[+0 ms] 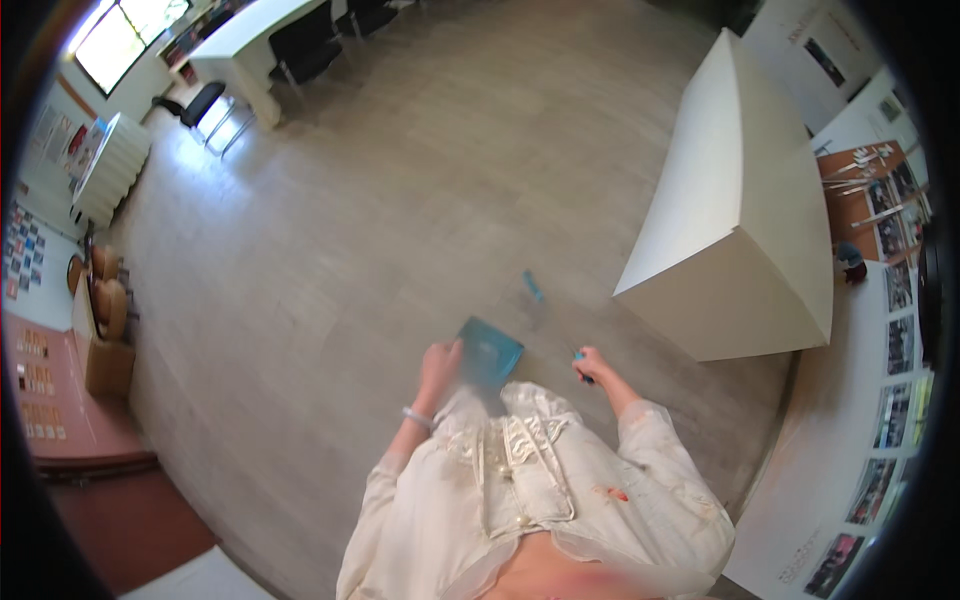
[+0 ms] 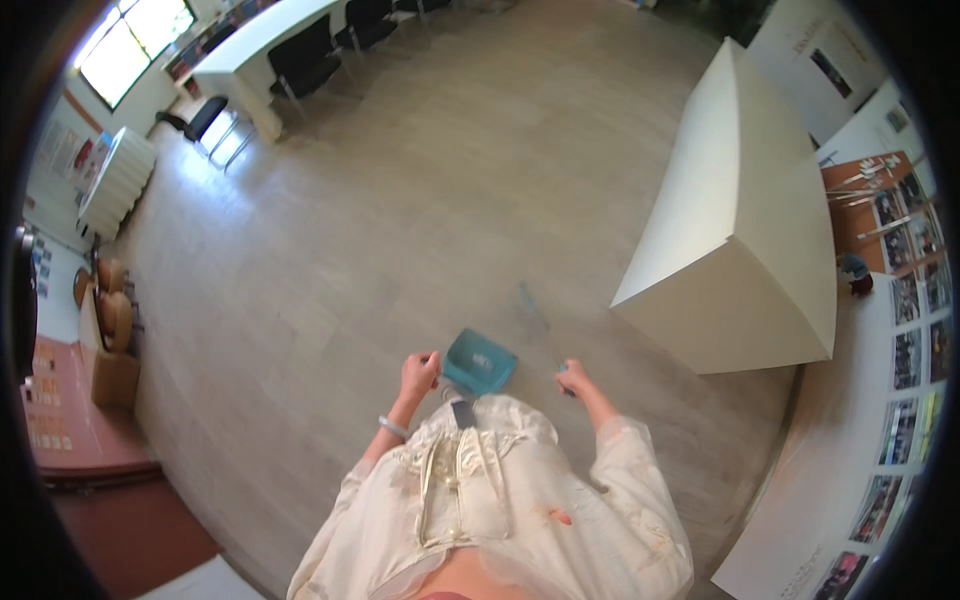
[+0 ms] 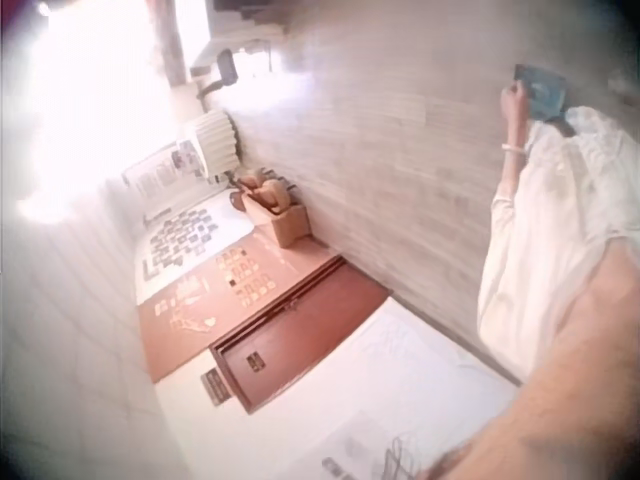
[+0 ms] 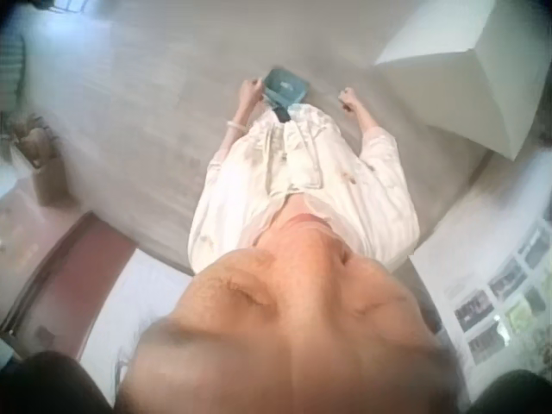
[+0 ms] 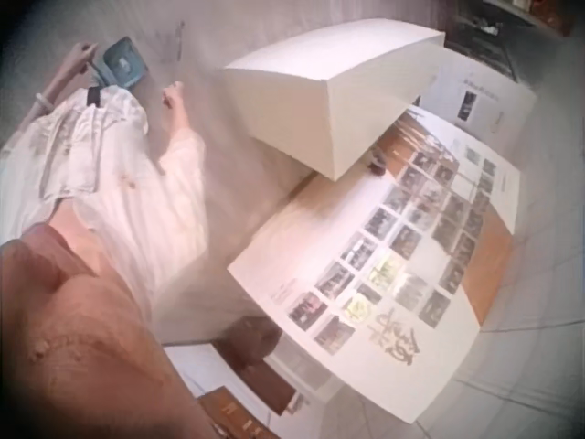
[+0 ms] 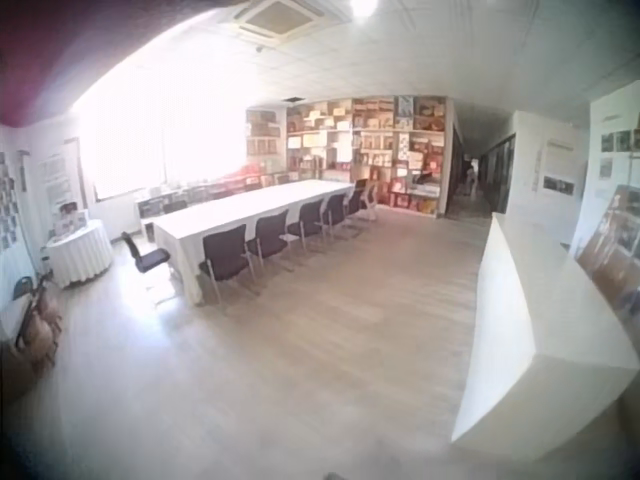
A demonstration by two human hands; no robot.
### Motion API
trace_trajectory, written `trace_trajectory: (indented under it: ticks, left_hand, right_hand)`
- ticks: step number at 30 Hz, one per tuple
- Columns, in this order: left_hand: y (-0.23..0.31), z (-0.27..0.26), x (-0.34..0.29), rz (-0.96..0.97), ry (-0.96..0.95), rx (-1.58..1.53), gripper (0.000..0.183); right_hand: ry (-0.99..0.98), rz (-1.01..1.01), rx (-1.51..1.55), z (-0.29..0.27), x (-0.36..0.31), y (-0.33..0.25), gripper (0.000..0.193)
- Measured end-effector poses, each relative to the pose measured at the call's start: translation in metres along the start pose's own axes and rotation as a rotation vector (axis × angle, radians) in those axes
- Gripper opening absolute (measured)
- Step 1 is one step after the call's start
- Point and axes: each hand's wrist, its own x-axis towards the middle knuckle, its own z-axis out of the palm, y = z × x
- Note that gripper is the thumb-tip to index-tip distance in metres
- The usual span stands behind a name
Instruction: Sweeping dust and debris into a dustpan using a small broom on a wooden floor in a large showroom area.
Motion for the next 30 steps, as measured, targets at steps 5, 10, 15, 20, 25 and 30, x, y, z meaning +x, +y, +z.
trace_trajectory:
  ticks: [5,10,15,20,25,30]
  left_hand:
    - [0.006,-0.027,0.028,-0.135,-0.048,0.086,0.036]
    - [0.013,-0.044,0.052,-0.088,-0.041,0.089,0.034]
    - [0.002,-0.068,0.066,-0.036,0.055,0.164,0.034]
    - [0.003,-0.084,0.098,-0.044,0.052,0.1,0.036]
    - [0.022,-0.093,0.127,-0.255,0.034,-0.051,0.04]
    - [0.034,-0.078,0.164,-0.398,0.115,-0.304,0.037]
  right_hand:
    - [0.061,0.058,-0.007,0.082,0.021,-0.055,0.042]
    - [-0.119,-0.124,-0.03,0.1,0.036,-0.023,0.055]
    - [-0.317,0.21,0.303,0.041,-0.002,-0.099,0.06]
    - [-0.118,-0.116,0.048,0.017,0.053,-0.139,0.059]
    - [-0.088,-0.151,-0.033,0.041,0.102,-0.184,0.058]
    - [-0.245,-0.357,-0.413,0.039,0.162,-0.166,0.062]
